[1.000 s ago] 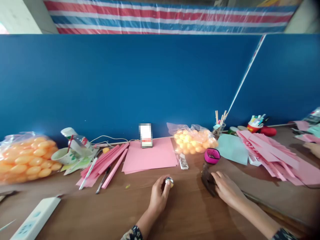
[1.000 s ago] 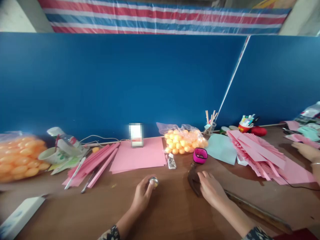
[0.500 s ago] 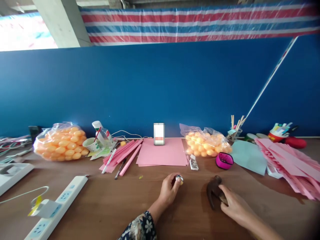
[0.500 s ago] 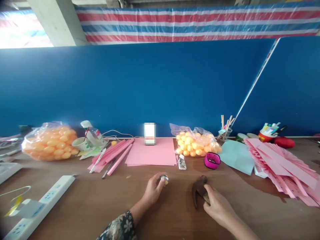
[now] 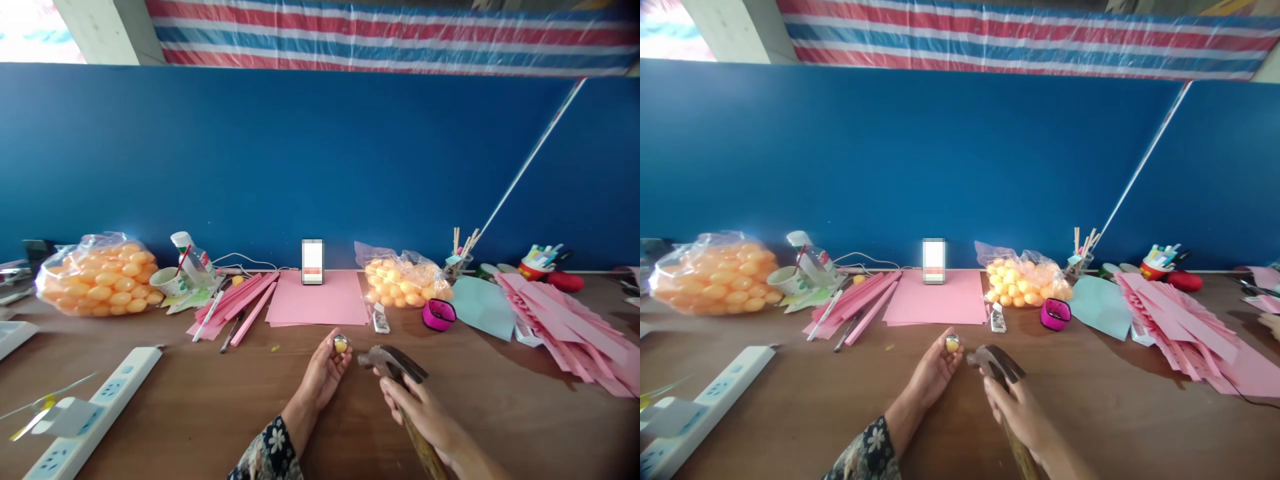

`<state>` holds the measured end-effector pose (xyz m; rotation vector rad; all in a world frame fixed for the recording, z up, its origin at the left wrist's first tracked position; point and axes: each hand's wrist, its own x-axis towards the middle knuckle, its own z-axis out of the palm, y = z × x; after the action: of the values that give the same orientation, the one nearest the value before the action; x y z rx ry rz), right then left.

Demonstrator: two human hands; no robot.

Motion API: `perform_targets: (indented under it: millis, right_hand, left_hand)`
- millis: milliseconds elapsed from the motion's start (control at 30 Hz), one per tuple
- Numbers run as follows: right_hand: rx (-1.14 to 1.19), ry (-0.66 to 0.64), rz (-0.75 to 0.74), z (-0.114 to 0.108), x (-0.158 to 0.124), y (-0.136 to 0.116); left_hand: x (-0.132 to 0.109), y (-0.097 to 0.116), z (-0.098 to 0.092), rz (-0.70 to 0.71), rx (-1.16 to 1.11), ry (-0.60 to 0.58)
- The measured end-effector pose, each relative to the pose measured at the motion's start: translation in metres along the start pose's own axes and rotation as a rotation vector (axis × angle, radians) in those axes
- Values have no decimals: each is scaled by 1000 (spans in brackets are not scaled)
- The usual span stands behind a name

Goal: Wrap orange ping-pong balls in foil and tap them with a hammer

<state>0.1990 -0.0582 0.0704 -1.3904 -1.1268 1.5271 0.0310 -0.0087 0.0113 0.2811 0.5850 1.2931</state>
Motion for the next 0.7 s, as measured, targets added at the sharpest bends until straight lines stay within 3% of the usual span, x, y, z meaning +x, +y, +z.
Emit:
perform_targets:
  millis: [267,467,700]
  right_hand:
    - [-150,-103,-24,7,2,-11]
    - [-287,-10,-33,3,0,-12]
    - [-307,-1,-57,0,3,-14]
  left_hand:
    - [0,3,-6,-38,-54,-77]
    - [-3,0,-4,-48,14,-34]
    - [-4,0,2,-54,60,-18]
